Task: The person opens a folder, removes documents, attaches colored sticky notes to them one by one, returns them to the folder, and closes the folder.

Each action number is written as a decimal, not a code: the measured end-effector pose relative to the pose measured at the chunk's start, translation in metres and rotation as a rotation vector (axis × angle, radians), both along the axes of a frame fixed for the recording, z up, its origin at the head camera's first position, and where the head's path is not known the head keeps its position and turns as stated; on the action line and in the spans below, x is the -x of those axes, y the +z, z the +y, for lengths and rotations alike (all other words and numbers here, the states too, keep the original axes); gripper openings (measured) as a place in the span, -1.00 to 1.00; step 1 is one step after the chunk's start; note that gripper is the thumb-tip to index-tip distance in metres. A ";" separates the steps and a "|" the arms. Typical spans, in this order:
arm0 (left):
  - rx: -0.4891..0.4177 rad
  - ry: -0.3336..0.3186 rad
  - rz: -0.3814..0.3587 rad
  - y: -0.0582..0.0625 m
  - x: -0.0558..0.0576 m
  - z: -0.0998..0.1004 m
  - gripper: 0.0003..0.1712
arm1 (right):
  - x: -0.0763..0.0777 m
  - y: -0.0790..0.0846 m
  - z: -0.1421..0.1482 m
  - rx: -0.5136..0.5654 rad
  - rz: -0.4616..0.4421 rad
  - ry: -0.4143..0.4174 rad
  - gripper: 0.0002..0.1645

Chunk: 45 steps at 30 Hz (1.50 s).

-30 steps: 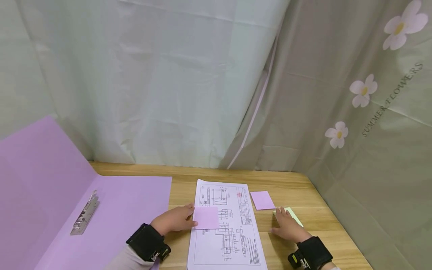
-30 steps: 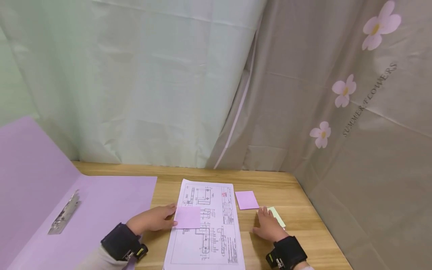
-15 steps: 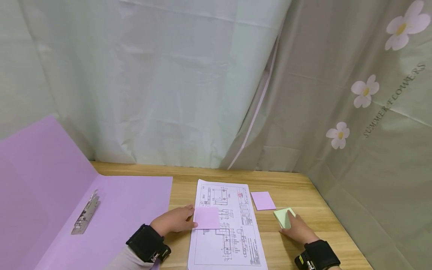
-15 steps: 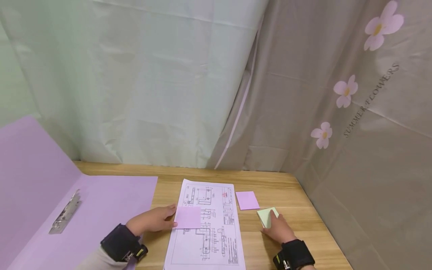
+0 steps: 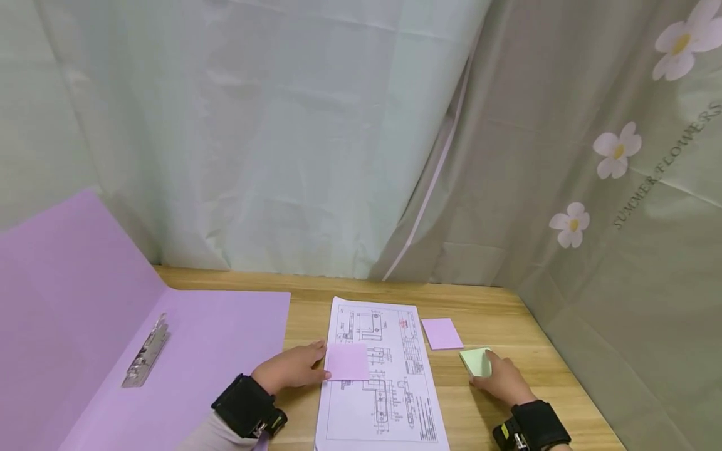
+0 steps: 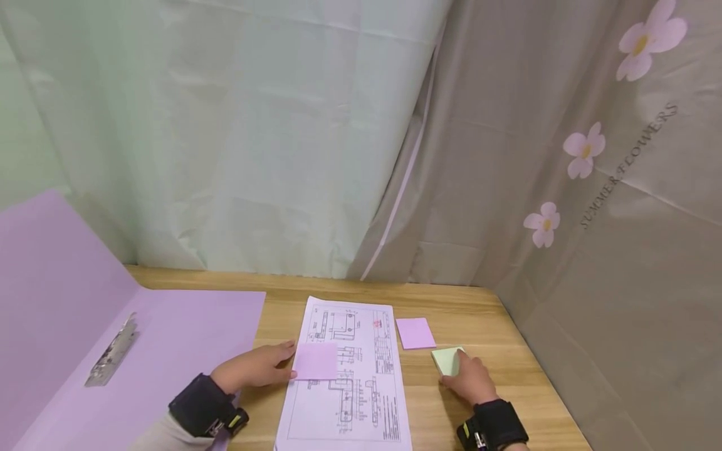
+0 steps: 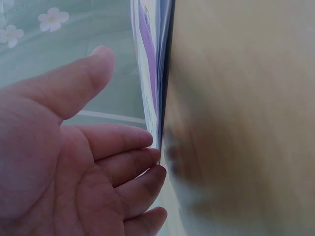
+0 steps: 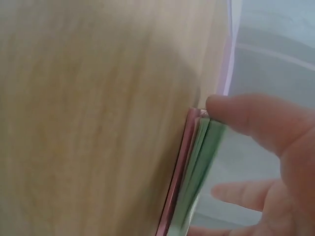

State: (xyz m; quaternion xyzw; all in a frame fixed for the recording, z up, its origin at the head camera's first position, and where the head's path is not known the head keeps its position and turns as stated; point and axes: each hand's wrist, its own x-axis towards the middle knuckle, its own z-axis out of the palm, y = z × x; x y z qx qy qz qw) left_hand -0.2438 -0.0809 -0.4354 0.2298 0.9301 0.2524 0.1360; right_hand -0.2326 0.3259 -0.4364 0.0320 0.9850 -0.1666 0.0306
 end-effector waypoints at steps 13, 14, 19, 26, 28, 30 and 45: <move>-0.065 -0.009 0.046 0.006 0.002 0.003 -0.29 | -0.002 0.013 -0.021 0.014 0.158 -0.004 -0.04; -0.081 -0.014 0.061 0.008 0.002 0.005 -0.31 | -0.003 0.015 -0.026 0.019 0.174 0.005 -0.04; -0.171 0.010 0.140 0.015 0.002 0.014 -0.42 | -0.005 0.022 -0.058 0.056 0.251 0.067 -0.05; -0.277 0.053 0.178 0.019 -0.001 0.027 -0.53 | -0.010 0.026 -0.111 0.136 0.292 0.177 -0.04; -0.297 0.061 0.176 0.020 -0.003 0.031 -0.55 | -0.012 0.026 -0.125 0.154 0.295 0.228 -0.03; -0.308 0.071 0.175 0.020 -0.004 0.033 -0.57 | -0.014 0.026 -0.137 0.173 0.292 0.275 -0.03; -0.396 0.076 0.230 0.014 -0.004 0.043 -0.83 | -0.017 0.019 -0.182 0.178 0.261 0.388 0.03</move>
